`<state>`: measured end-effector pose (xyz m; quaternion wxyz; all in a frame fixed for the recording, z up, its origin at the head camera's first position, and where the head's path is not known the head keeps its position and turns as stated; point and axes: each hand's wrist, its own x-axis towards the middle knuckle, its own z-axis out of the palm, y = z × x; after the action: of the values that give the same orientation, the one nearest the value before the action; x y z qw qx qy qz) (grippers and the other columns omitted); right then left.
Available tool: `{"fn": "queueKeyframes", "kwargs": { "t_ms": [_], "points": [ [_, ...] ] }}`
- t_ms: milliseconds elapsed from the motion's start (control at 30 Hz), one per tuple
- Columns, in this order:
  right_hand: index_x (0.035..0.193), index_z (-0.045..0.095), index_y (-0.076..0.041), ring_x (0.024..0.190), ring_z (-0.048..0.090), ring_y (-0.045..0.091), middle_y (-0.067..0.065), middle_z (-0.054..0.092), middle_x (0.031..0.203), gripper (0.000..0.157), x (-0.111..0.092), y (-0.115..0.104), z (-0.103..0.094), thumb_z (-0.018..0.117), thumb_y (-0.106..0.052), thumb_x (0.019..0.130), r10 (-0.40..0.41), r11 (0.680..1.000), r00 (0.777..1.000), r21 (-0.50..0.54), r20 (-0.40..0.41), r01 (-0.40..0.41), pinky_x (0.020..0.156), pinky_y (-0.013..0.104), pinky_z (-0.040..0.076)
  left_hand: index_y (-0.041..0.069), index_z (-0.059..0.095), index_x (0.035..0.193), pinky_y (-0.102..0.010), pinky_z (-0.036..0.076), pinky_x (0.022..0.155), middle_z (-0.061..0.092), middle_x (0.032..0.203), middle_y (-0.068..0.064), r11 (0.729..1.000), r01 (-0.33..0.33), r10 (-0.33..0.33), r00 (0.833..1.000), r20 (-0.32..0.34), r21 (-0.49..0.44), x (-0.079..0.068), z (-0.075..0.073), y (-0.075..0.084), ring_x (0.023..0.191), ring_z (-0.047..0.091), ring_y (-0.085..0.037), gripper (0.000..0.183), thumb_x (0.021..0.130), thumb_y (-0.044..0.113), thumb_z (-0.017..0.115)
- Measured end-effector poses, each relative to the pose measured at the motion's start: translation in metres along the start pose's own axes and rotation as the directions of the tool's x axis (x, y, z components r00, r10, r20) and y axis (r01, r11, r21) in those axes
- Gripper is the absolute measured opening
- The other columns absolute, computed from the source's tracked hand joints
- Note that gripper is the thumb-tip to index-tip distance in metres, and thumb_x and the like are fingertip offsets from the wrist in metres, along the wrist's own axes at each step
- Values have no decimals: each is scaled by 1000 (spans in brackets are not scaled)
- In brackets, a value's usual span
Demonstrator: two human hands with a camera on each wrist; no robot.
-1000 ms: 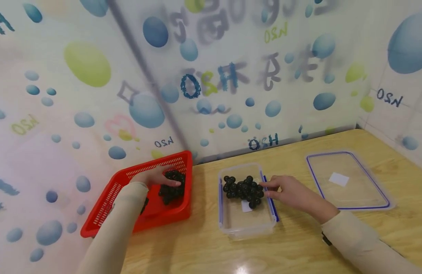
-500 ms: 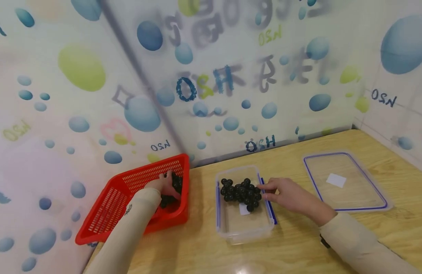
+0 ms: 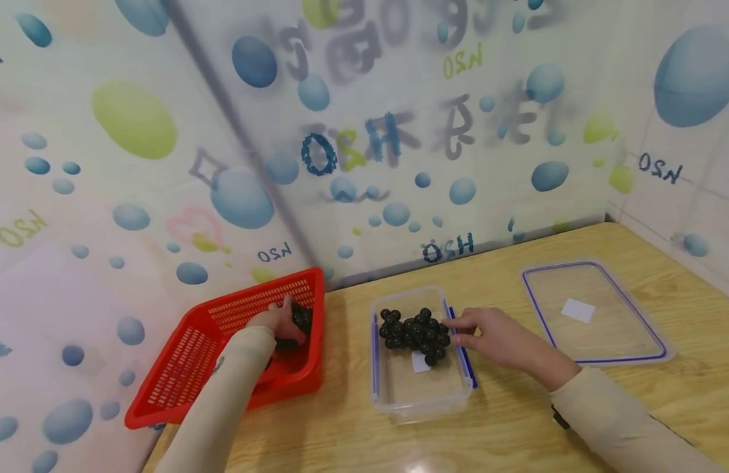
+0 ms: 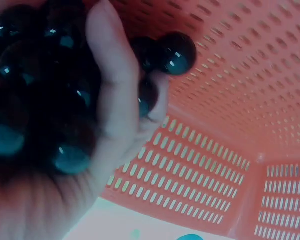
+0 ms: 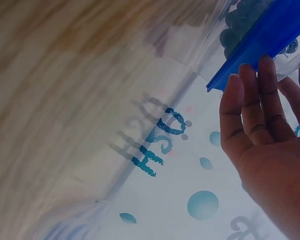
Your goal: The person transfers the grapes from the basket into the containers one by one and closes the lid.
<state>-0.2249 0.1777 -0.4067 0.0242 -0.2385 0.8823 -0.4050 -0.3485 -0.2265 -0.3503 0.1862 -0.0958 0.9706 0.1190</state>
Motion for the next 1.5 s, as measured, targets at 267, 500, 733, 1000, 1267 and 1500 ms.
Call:
{"fn": "queueKeyframes", "kwargs": {
  "t_ms": [267, 500, 733, 1000, 1267, 1500],
  "points": [
    [132, 61, -1, 76, 51, 12, -7, 56, 86, 40, -1, 0, -1, 64, -18, 96, 33, 999, 999, -6, -3, -33, 63, 28, 47, 26, 17, 158, -58, 47, 90, 40, 140, -21, 997, -45, 44, 999, -7, -63, -6, -5, -2, 109, 48, -39, 109, 74, 21, 87],
    [132, 61, -1, 74, 50, 12, -8, 56, 85, 39, 2, 1, 0, 64, -19, 96, 29, 999, 1000, -25, -7, -29, 61, 28, 46, 21, 14, 156, -56, 50, 87, 31, 146, -27, 984, -177, 177, 984, -23, -18, -6, -16, -14, 112, 46, -42, 103, 78, 22, 82],
    [131, 62, -1, 79, 54, 13, -8, 59, 89, 38, 6, -1, -1, 64, -17, 97, 4, 1000, 1000, -14, 3, -4, 64, 29, 47, 21, 17, 151, -39, 54, 60, 31, 136, -22, 950, -311, 306, 943, -129, -27, -32, -33, -24, 88, 58, -34, 96, 78, 19, 79],
    [131, 62, -3, 79, 54, 13, -9, 56, 84, 38, 5, -3, -1, 64, -19, 96, 20, 998, 1000, -54, -11, -21, 69, 30, 50, 22, 22, 146, -44, 55, 73, 38, 128, -18, 869, -491, 492, 844, -213, 63, -79, -40, 9, 87, 58, -32, 94, 74, 12, 81],
    [132, 61, -1, 76, 53, 12, -8, 56, 83, 39, 3, -3, -1, 63, -18, 97, 21, 999, 1000, -40, -5, -21, 69, 30, 50, 20, 28, 144, -45, 52, 86, 41, 127, -14, 726, -672, 687, 697, -205, 146, -118, -21, 52, 99, 56, -29, 94, 70, 9, 84],
    [132, 61, -1, 81, 55, 11, -9, 57, 84, 39, 2, -3, 0, 63, -18, 97, 32, 999, 999, -26, -5, -33, 71, 32, 51, 24, 25, 145, -40, 53, 86, 40, 130, -12, 653, -734, 757, 637, -144, 188, -131, 1, 80, 103, 54, -27, 97, 71, 17, 87]
  ]
}}
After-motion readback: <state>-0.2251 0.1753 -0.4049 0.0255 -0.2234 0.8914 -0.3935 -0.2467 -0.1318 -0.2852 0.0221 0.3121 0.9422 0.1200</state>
